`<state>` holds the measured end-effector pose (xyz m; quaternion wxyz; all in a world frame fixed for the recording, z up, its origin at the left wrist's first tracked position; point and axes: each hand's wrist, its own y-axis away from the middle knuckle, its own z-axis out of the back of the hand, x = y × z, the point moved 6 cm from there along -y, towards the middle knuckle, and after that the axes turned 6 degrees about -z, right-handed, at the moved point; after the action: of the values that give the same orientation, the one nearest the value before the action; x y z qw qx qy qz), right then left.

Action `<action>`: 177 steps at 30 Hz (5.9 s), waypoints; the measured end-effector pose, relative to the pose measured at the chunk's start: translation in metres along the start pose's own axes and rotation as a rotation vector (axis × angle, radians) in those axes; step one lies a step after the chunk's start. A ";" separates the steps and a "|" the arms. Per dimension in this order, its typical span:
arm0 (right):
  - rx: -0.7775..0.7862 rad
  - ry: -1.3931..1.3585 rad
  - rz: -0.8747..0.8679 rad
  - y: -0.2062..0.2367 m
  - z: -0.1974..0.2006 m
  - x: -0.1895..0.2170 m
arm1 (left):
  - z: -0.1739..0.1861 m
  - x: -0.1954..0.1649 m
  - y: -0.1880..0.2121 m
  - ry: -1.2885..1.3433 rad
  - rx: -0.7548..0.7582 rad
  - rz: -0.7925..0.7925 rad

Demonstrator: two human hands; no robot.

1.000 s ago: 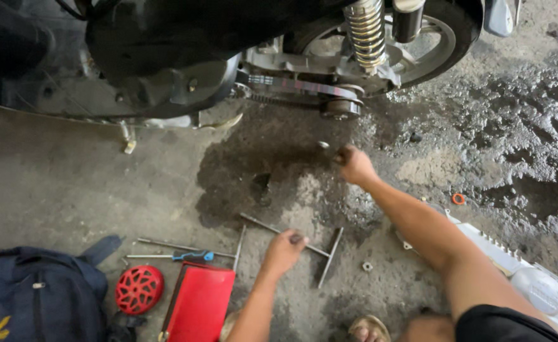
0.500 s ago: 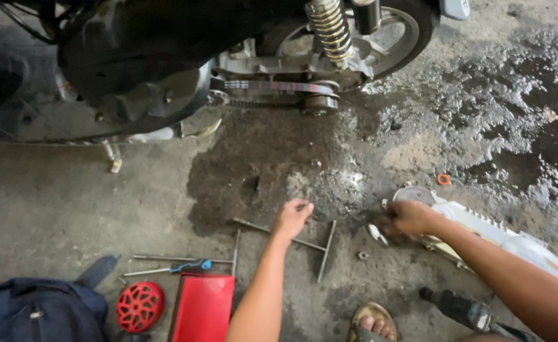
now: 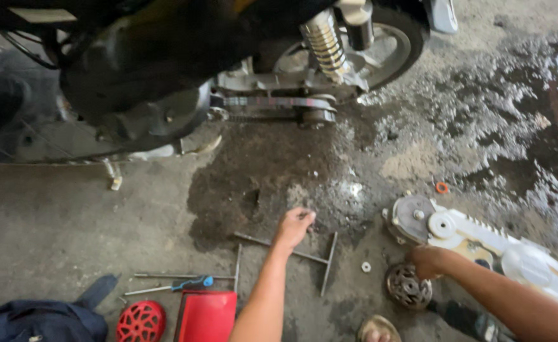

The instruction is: The person removes a scooter cover, then uses a T-handle wrench and an impact driver to detach the drive belt and pulley. They remove the belt, inspect the pulley, and compare a red plastic part with a metal part before placing them on the floor.

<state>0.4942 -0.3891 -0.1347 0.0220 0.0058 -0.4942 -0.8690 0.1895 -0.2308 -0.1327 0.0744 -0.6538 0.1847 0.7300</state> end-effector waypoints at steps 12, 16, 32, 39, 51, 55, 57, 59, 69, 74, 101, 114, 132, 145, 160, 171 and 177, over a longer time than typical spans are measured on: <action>-0.977 -1.172 0.517 -0.030 0.307 0.011 | 0.029 -0.106 -0.122 -0.246 -0.247 -0.241; -0.921 -1.738 0.583 -0.071 0.335 0.012 | 0.017 -0.127 -0.167 -0.196 -0.389 -0.320; -0.402 -2.497 1.027 -0.139 0.384 0.073 | 0.018 -0.126 -0.249 -0.213 -0.484 -0.357; -0.426 -2.562 1.106 -0.151 0.383 0.072 | 0.012 -0.120 -0.251 -0.133 -0.521 -0.305; -0.396 -2.640 1.163 -0.160 0.364 0.074 | 0.005 -0.110 -0.235 -0.099 -0.501 -0.298; -0.420 -2.653 1.049 -0.166 0.351 0.073 | 0.004 -0.105 -0.228 -0.070 -0.482 -0.308; -0.432 -2.661 1.017 -0.167 0.346 0.073 | 0.004 -0.103 -0.226 -0.057 -0.480 -0.309; -0.451 -2.657 1.041 -0.165 0.343 0.073 | 0.004 -0.103 -0.221 -0.063 -0.489 -0.306; -0.437 -2.652 1.071 -0.156 0.327 0.085 | 0.010 -0.104 -0.199 -0.165 -0.415 -0.247; -0.372 -2.679 1.008 -0.151 0.312 0.090 | 0.010 -0.102 -0.190 -0.195 -0.411 -0.199; -0.227 -2.322 0.916 -0.101 0.265 0.152 | 0.014 -0.113 -0.123 -0.298 -0.571 -0.190; -0.167 -2.138 0.963 -0.089 0.280 0.149 | 0.044 -0.144 -0.101 -0.809 -0.172 -0.455; -1.012 -1.135 0.736 -0.074 0.322 0.137 | 0.074 -0.169 -0.108 -1.052 -0.166 -0.619; -1.442 -0.578 0.336 -0.059 0.324 0.187 | 0.117 -0.146 -0.079 -1.142 -0.251 -0.507; -0.761 -1.077 0.379 -0.122 0.313 0.197 | 0.132 -0.134 -0.051 -1.146 -0.404 -0.678; -0.622 -1.198 0.394 -0.130 0.306 0.198 | 0.116 -0.118 -0.050 -1.255 -0.368 -0.577; -0.573 -1.361 0.505 -0.130 0.312 0.189 | 0.117 -0.121 -0.045 -1.247 -0.402 -0.624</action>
<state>0.2908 -0.0634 -0.0844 -0.0884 -0.6470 -0.1415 -0.7440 0.1129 -0.1299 -0.0128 0.2490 -0.1391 -0.2250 0.9317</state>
